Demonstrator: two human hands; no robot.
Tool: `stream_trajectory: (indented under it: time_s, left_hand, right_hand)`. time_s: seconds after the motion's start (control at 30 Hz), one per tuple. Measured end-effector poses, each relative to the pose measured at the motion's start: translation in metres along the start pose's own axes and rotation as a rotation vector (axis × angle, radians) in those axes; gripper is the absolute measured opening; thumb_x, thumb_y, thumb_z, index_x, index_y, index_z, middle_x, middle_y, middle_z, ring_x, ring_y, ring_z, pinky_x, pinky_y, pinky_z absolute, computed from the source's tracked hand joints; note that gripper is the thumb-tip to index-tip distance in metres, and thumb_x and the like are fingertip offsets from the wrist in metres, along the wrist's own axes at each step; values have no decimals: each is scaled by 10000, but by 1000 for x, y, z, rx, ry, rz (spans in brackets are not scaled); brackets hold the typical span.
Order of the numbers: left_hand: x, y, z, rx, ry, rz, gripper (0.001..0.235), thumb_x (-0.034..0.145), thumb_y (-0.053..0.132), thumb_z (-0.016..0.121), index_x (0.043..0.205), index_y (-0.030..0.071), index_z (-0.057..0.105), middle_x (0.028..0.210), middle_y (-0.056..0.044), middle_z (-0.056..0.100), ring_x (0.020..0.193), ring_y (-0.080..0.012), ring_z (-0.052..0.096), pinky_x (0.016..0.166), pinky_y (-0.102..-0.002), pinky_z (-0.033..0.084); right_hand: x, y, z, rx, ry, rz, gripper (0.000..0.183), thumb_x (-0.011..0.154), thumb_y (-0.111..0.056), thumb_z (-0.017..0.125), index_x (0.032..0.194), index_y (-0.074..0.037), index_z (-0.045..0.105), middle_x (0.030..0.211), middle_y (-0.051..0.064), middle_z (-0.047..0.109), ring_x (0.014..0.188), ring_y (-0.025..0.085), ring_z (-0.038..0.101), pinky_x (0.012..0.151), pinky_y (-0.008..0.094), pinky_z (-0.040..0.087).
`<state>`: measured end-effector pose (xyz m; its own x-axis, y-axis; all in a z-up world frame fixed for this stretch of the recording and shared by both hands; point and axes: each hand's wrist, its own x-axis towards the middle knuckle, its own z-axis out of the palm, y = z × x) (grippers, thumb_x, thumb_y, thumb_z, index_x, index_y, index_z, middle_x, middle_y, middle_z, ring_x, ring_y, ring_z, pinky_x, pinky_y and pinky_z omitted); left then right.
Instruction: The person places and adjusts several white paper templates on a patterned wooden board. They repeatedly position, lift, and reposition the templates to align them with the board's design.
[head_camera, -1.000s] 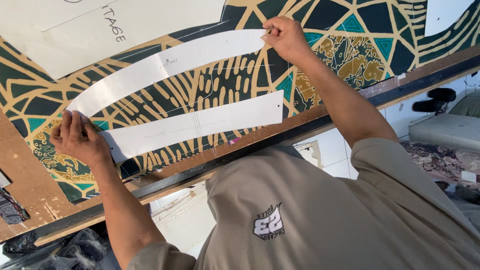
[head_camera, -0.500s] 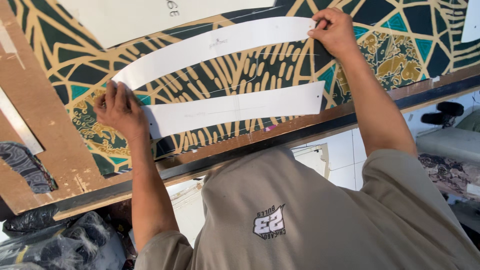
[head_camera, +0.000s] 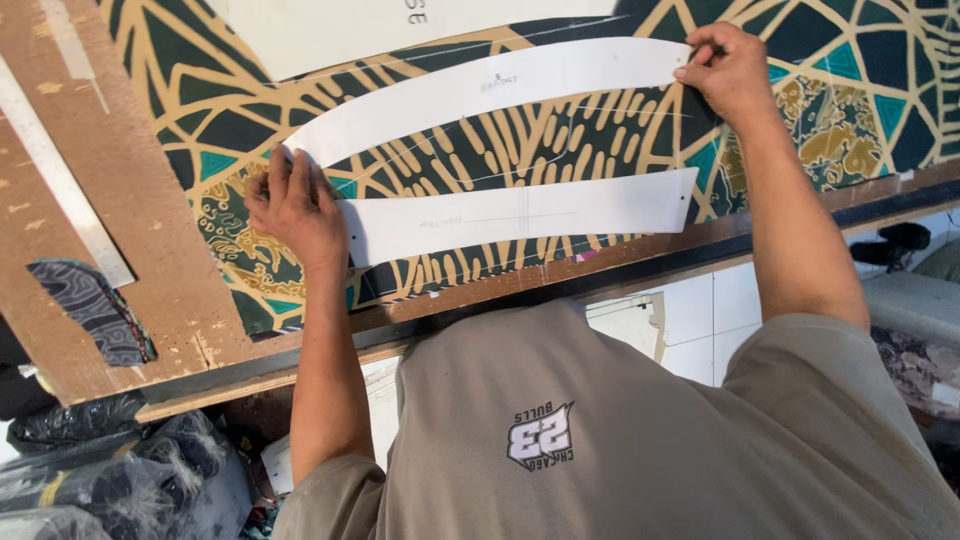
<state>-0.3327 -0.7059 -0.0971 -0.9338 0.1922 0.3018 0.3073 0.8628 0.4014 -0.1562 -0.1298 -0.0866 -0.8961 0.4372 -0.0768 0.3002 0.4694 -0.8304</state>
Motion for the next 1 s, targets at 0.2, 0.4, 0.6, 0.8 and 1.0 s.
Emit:
stream_trajectory:
  time_s: [0.2, 0.4, 0.6, 0.8, 1.0]
  left_hand:
    - [-3, 6, -11, -22, -44, 24, 297, 1045, 139, 694, 1326, 46, 671, 1521, -206, 520, 1320, -380, 447, 1102, -534, 314]
    - [-8, 24, -15, -76, -110, 150, 313, 1005, 57, 655, 1312, -4, 648, 1452, -209, 551, 1340, -397, 491, 1142, -570, 335]
    - [-2, 31, -17, 3, -139, 174, 335, 1027, 133, 698, 1334, 7, 650, 1453, -193, 564, 1356, -384, 483, 1139, -582, 305]
    - [-6, 22, -19, -4, -191, 178, 335, 1028, 110, 683, 1346, 10, 651, 1465, -204, 559, 1365, -387, 488, 1152, -578, 305]
    - [28, 9, -32, -44, -167, 251, 415, 903, -60, 696, 1311, 11, 673, 1334, -150, 639, 1219, -345, 554, 1088, -520, 387]
  right_hand:
    - [-3, -38, 9, 198, 187, 234, 118, 1092, -60, 780, 1056, -17, 676, 847, 50, 643, 724, 113, 604, 618, 263, 471]
    - [24, -114, 78, 458, -100, 289, 205, 1008, 59, 668, 1203, 13, 627, 975, 93, 677, 780, 138, 709, 651, 254, 602]
    - [54, -166, 120, 360, -176, 153, 161, 1039, 7, 649, 1194, 19, 606, 929, 72, 684, 739, 118, 711, 554, 236, 525]
    - [41, -161, 138, 244, -252, 55, 146, 1074, -6, 698, 1193, 30, 621, 913, 46, 683, 712, 57, 587, 614, 200, 475]
    - [24, -161, 158, 259, -265, -124, 149, 1115, -6, 617, 1256, 38, 632, 1012, 60, 658, 872, 75, 664, 782, 224, 570]
